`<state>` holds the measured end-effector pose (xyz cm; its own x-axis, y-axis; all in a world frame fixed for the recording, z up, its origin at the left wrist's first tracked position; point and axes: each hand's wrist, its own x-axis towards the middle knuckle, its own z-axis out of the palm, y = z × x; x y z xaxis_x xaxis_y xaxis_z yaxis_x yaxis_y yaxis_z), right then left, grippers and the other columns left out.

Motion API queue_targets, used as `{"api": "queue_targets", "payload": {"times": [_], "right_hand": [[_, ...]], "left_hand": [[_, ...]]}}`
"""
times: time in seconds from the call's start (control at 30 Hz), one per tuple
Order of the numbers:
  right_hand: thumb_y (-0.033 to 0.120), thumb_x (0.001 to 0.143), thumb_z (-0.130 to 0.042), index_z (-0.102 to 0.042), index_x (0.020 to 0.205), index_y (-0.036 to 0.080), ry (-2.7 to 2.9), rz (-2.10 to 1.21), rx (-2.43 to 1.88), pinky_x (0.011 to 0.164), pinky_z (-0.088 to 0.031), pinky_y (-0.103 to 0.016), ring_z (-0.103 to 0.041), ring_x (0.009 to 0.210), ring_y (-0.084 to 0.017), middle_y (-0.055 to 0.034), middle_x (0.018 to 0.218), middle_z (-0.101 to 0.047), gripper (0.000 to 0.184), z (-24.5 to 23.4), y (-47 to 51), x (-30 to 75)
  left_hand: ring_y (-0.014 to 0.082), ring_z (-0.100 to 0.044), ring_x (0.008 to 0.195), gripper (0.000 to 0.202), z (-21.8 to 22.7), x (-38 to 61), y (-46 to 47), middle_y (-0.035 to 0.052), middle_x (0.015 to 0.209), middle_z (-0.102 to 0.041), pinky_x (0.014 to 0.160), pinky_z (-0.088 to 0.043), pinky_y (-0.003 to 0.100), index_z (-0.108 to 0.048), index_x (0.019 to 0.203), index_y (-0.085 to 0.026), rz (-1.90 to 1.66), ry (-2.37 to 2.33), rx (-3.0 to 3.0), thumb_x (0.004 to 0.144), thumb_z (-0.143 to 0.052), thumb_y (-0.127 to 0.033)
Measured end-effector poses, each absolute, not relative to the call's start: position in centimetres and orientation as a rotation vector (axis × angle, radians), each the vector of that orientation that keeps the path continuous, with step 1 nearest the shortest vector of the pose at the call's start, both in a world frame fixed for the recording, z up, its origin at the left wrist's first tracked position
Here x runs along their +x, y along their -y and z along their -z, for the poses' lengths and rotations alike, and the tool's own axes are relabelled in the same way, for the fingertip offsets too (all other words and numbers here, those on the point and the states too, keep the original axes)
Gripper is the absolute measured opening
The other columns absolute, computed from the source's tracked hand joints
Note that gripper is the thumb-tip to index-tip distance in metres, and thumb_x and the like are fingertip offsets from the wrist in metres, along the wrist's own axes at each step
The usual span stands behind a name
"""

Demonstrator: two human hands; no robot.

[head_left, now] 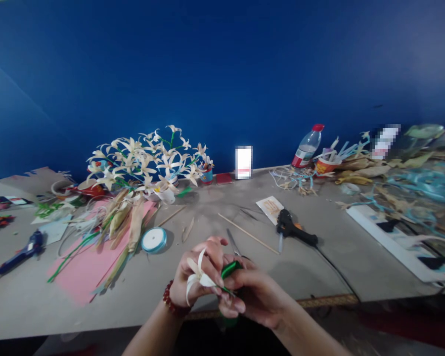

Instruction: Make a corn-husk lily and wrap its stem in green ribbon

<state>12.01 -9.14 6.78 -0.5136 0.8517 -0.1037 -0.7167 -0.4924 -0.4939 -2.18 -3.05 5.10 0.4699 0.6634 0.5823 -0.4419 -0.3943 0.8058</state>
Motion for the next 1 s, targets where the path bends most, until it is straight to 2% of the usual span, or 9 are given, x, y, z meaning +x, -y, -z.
{"api": "queue_targets", "payload": {"times": [0.13, 0.37, 0.43, 0.5, 0.63, 0.8, 0.83, 0.9, 1.0], "right_hand": [[0.014, 0.069, -0.064, -0.062, 0.076, 0.012, 0.455, -2.269, -0.330, 0.042, -0.034, -0.019, -0.039, 0.033, -0.002, 0.0011, 0.060, -0.063, 0.008, -6.2, 9.1, 12.0], [0.022, 0.070, -0.059, -0.063, 0.077, 0.010, 0.357, -2.394, -0.206, 0.037, -0.023, -0.019, -0.029, 0.030, 0.000, 0.0020, 0.061, -0.062, 0.015, -5.2, 9.3, 11.5], [0.024, 0.069, -0.059, -0.064, 0.075, 0.010, 0.328, -2.397, -0.214, 0.037, -0.025, -0.019, -0.030, 0.030, -0.001, 0.0016, 0.060, -0.062, 0.016, -4.8, 9.4, 11.4], [0.030, 0.070, -0.061, -0.065, 0.073, 0.011, 0.272, -2.334, -0.319, 0.042, -0.033, -0.020, -0.039, 0.034, -0.003, -0.0005, 0.062, -0.064, 0.019, -4.5, 9.4, 11.4], [0.040, 0.076, -0.070, -0.068, 0.085, 0.016, 0.301, -1.885, -0.687, 0.064, -0.048, -0.028, -0.062, 0.063, -0.014, -0.0042, 0.080, -0.069, 0.026, -3.6, 9.7, 12.2], [0.033, 0.091, -0.062, -0.067, 0.108, 0.023, 0.978, -0.776, -1.141, 0.093, -0.044, -0.035, -0.057, 0.109, -0.024, -0.0080, 0.115, -0.065, 0.021, -3.2, 10.5, 14.1], [0.030, 0.093, -0.058, -0.067, 0.107, 0.023, 1.100, -0.597, -1.163, 0.096, -0.042, -0.036, -0.056, 0.111, -0.024, -0.0084, 0.115, -0.064, 0.018, -3.3, 10.6, 14.4], [0.024, 0.097, -0.051, -0.066, 0.098, 0.023, 1.270, -0.438, -1.159, 0.089, -0.044, -0.032, -0.059, 0.099, -0.021, -0.0065, 0.101, -0.065, 0.016, -3.7, 10.7, 14.7], [0.023, 0.099, -0.045, -0.060, 0.085, 0.022, 1.348, -0.565, -1.147, 0.068, -0.045, -0.025, -0.057, 0.069, -0.014, -0.0003, 0.075, -0.060, 0.021, -4.1, 10.5, 14.6]], "left_hand": [[0.0218, -0.058, 0.070, 0.016, -5.5, -2.1, 3.1, 0.0025, 0.064, -0.061, 0.097, -0.038, 0.061, -0.070, 0.069, -0.030, -1.207, -0.149, 1.567, 0.077, -0.074, -0.043], [0.0231, -0.057, 0.075, 0.013, -5.4, -2.3, 3.3, 0.0025, 0.061, -0.065, 0.099, -0.035, 0.060, -0.070, 0.070, -0.029, -1.200, -0.172, 1.589, 0.077, -0.075, -0.039], [0.0232, -0.057, 0.076, 0.014, -5.3, -2.2, 3.5, 0.0022, 0.062, -0.065, 0.101, -0.034, 0.061, -0.070, 0.071, -0.028, -1.220, -0.222, 1.536, 0.077, -0.075, -0.039], [0.0229, -0.057, 0.079, 0.013, -5.3, -2.0, 3.7, 0.0018, 0.064, -0.064, 0.102, -0.034, 0.060, -0.070, 0.073, -0.026, -1.258, -0.304, 1.430, 0.077, -0.076, -0.037], [0.0188, -0.058, 0.080, 0.014, -5.5, -1.5, 3.9, 0.0006, 0.070, -0.062, 0.099, -0.042, 0.050, -0.068, 0.072, -0.021, -1.302, -0.448, 1.165, 0.075, -0.078, -0.030], [0.0149, -0.060, 0.086, 0.013, -5.6, -1.0, 4.0, -0.0008, 0.076, -0.065, 0.099, -0.043, 0.037, -0.069, 0.071, -0.020, -1.311, -0.598, 0.940, 0.070, -0.081, -0.023], [0.0150, -0.061, 0.087, 0.014, -5.6, -0.9, 4.0, -0.0006, 0.077, -0.066, 0.098, -0.044, 0.034, -0.068, 0.070, -0.020, -1.306, -0.626, 0.909, 0.069, -0.082, -0.022], [0.0153, -0.061, 0.089, 0.015, -5.7, -0.6, 4.0, -0.0003, 0.077, -0.066, 0.093, -0.046, 0.031, -0.068, 0.069, -0.020, -1.298, -0.665, 0.859, 0.068, -0.083, -0.022], [0.0154, -0.061, 0.088, 0.015, -5.9, -0.4, 4.3, 0.0002, 0.079, -0.067, 0.085, -0.047, 0.027, -0.069, 0.070, -0.020, -1.272, -0.714, 0.823, 0.066, -0.083, -0.021]]}}
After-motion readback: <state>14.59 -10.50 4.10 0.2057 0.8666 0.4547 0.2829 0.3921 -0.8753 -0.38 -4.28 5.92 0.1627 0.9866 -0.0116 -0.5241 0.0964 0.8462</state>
